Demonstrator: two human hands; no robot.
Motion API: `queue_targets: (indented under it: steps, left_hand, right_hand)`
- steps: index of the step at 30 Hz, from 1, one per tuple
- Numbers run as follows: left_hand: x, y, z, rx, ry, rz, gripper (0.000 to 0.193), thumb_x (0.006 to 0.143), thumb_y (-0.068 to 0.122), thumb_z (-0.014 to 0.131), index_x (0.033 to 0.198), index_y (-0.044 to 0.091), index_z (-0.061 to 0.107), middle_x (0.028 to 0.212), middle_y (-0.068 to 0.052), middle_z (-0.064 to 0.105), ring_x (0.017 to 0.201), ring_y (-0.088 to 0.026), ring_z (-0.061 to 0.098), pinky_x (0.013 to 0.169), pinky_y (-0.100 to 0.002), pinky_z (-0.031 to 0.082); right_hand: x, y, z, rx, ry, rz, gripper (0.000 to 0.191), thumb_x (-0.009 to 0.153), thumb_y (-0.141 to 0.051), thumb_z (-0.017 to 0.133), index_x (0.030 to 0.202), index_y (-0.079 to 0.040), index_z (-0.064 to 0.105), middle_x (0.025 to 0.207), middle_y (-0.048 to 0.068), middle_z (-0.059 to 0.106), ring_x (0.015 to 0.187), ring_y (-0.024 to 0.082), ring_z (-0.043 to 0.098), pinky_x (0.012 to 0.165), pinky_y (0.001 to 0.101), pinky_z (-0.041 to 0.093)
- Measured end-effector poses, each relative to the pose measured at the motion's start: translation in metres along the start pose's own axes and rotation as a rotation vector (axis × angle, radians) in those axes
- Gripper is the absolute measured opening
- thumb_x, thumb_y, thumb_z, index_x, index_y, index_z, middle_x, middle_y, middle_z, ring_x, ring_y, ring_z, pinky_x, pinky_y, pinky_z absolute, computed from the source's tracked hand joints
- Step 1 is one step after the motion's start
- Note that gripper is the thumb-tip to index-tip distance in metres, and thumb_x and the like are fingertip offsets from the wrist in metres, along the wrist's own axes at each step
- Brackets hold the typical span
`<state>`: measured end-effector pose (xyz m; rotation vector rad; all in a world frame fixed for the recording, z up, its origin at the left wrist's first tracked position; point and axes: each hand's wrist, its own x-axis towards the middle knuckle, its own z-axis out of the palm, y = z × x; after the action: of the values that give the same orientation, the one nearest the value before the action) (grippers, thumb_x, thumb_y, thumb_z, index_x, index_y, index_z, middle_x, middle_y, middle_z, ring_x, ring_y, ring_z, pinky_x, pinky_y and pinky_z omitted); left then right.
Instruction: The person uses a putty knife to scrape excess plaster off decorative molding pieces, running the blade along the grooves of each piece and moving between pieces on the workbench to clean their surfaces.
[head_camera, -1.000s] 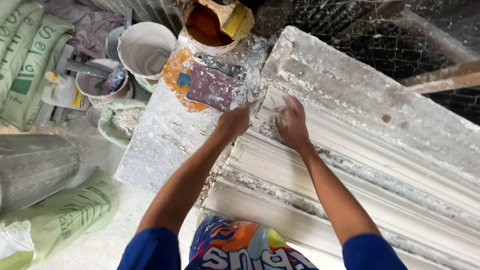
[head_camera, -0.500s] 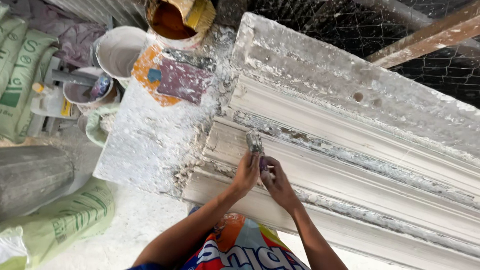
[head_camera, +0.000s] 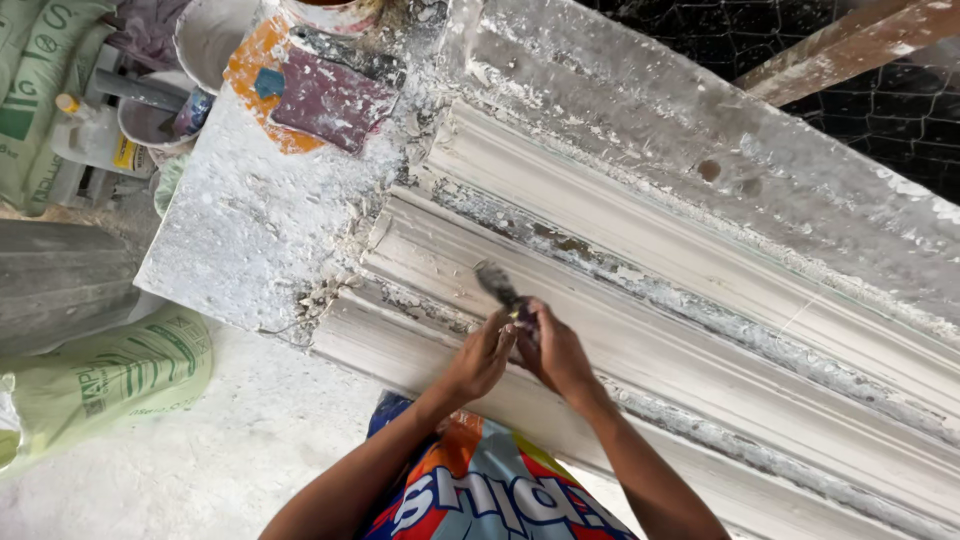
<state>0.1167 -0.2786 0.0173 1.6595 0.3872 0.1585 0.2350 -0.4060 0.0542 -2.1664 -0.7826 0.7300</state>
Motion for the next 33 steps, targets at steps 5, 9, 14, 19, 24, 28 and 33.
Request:
queue_targets:
  steps: [5, 9, 14, 19, 24, 28, 33]
  left_hand:
    - [0.011, 0.006, 0.011, 0.066, 0.042, -0.316, 0.040, 0.110, 0.032, 0.044, 0.123, -0.004, 0.055, 0.096, -0.029, 0.069, 0.095, -0.049, 0.065, 0.083, -0.052, 0.050]
    - [0.016, 0.010, 0.005, 0.294, 0.192, 0.128, 0.046, 0.113, 0.033, 0.046, 0.134, -0.008, 0.046, 0.107, -0.032, 0.066, 0.102, -0.050, 0.063, 0.091, -0.051, 0.052]
    - [0.062, 0.034, -0.014, 0.463, 0.245, 0.093, 0.054, 0.106, 0.021, 0.049, 0.148, -0.010, 0.034, 0.141, -0.037, 0.048, 0.121, -0.051, 0.057, 0.100, -0.054, 0.050]
    - [0.167, 0.047, -0.021, 0.928, 0.325, 0.324, 0.050, 0.096, 0.011, 0.054, 0.143, -0.002, 0.047, 0.152, -0.032, 0.040, 0.140, -0.048, 0.045, 0.112, -0.054, 0.044]
    - [0.232, 0.030, -0.017, 1.102, 0.350, 0.304, 0.041, 0.093, 0.009, 0.057, 0.133, -0.001, 0.057, 0.145, -0.026, 0.053, 0.137, -0.044, 0.049, 0.111, -0.052, 0.040]
    - [0.253, 0.029, 0.005, 1.083, 0.222, 0.270, 0.027, 0.096, 0.008, 0.058, 0.120, 0.001, 0.064, 0.124, -0.020, 0.067, 0.116, -0.035, 0.060, 0.097, -0.048, 0.048]
    - [0.262, 0.026, 0.013, 1.137, 0.157, 0.272, 0.015, 0.091, 0.012, 0.064, 0.103, 0.006, 0.069, 0.100, -0.011, 0.072, 0.098, -0.028, 0.064, 0.084, -0.042, 0.053]
  right_hand:
    - [0.000, -0.007, 0.014, 0.083, 0.077, -0.220, 0.046, 0.097, -0.014, 0.063, 0.139, -0.004, 0.045, 0.113, 0.028, 0.069, 0.097, 0.050, 0.065, 0.075, 0.0489, 0.056]
    - [0.010, -0.006, 0.005, 0.160, -0.078, 0.079, 0.044, 0.097, -0.021, 0.062, 0.137, -0.009, 0.051, 0.087, 0.019, 0.072, 0.075, 0.035, 0.072, 0.068, 0.0449, 0.057]
    - [0.062, 0.007, -0.042, 0.022, -0.063, 0.056, 0.042, 0.100, -0.026, 0.060, 0.140, -0.013, 0.054, 0.088, 0.012, 0.073, 0.064, 0.021, 0.069, 0.057, 0.0382, 0.062]
    - [0.143, 0.009, -0.095, -0.265, 0.011, -0.062, 0.049, 0.092, -0.019, 0.068, 0.139, -0.014, 0.057, 0.097, 0.017, 0.076, 0.083, 0.034, 0.073, 0.076, 0.0470, 0.058]
    - [0.200, -0.003, -0.112, -0.447, -0.057, -0.076, 0.053, 0.085, -0.021, 0.073, 0.136, -0.016, 0.062, 0.100, 0.018, 0.075, 0.090, 0.040, 0.070, 0.079, 0.0499, 0.056]
    - [0.208, 0.001, -0.148, -0.481, -0.228, 0.039, 0.049, 0.089, -0.025, 0.069, 0.137, -0.021, 0.062, 0.098, 0.016, 0.076, 0.086, 0.035, 0.074, 0.082, 0.0468, 0.057]
    - [0.212, 0.001, -0.169, -0.492, -0.278, 0.000, 0.048, 0.087, -0.022, 0.070, 0.135, -0.022, 0.065, 0.099, 0.014, 0.076, 0.089, 0.035, 0.072, 0.080, 0.0476, 0.057]
